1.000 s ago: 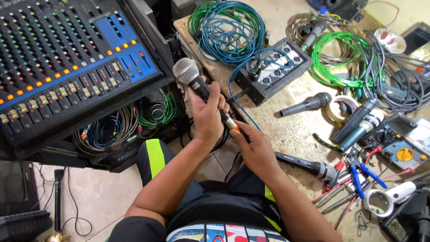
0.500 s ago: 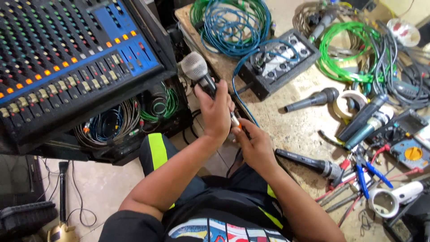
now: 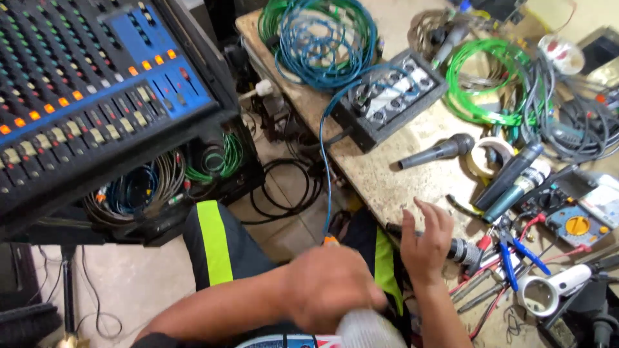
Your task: The person is testing a series of microphones by connecting them to audio cables and checking their functionality on a repair bench.
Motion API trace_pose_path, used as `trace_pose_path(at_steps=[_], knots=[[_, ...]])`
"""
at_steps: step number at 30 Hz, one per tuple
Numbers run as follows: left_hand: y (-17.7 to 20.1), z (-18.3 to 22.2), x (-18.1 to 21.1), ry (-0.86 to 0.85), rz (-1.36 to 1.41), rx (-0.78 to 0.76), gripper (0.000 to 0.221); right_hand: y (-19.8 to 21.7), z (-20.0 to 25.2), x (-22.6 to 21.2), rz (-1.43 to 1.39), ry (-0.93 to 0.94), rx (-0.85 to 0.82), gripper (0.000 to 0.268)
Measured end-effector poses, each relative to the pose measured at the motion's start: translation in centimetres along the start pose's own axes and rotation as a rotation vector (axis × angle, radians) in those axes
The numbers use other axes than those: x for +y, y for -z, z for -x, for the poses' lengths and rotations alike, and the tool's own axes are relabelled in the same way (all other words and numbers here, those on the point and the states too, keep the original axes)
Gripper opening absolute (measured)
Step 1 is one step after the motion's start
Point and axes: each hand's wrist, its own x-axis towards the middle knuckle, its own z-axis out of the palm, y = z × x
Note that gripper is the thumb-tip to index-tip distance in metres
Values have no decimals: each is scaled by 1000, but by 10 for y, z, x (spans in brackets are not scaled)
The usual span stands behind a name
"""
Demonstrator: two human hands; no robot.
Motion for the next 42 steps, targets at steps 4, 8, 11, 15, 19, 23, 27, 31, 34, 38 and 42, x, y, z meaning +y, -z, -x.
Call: trace_pose_path(at_steps=[4,8,11,15,19,23,27,31,34,38,42], knots=[[9,-32,27,44,100,-42,33,9,8,-7,153,38,-43,18],[10,-40,24,-20,132,-25,53,5,11,-8,201,14,-15,19],[12,-42,20,-56,73,-9,51,5,10,-10,172,24,-21,16],[14,-44,21,-69,57,54,47,3,5,-22,65,37,-25,15],[15,-43,21,-58,32,67,45,-4,-5,-44,-112,108,-39,22],[12,-41,21,-58,67,60,45,-5,-21,-80,-453,93,-395,55],[3,-34,24,-59,107,53,39,-16,-51,-101,-693,203,-514,32],[5,-31,30,-32,78,46,42,-20,-67,-102,-611,204,-527,26],[8,-29,34,-36,48,39,44,-20,-74,-111,-640,202,-347,32],[6,-25,38,12,76,43,44,-18,-78,-121,-591,175,-190,23],[6,-26,38,14,86,60,45,-15,-84,-126,-582,181,-99,21]])
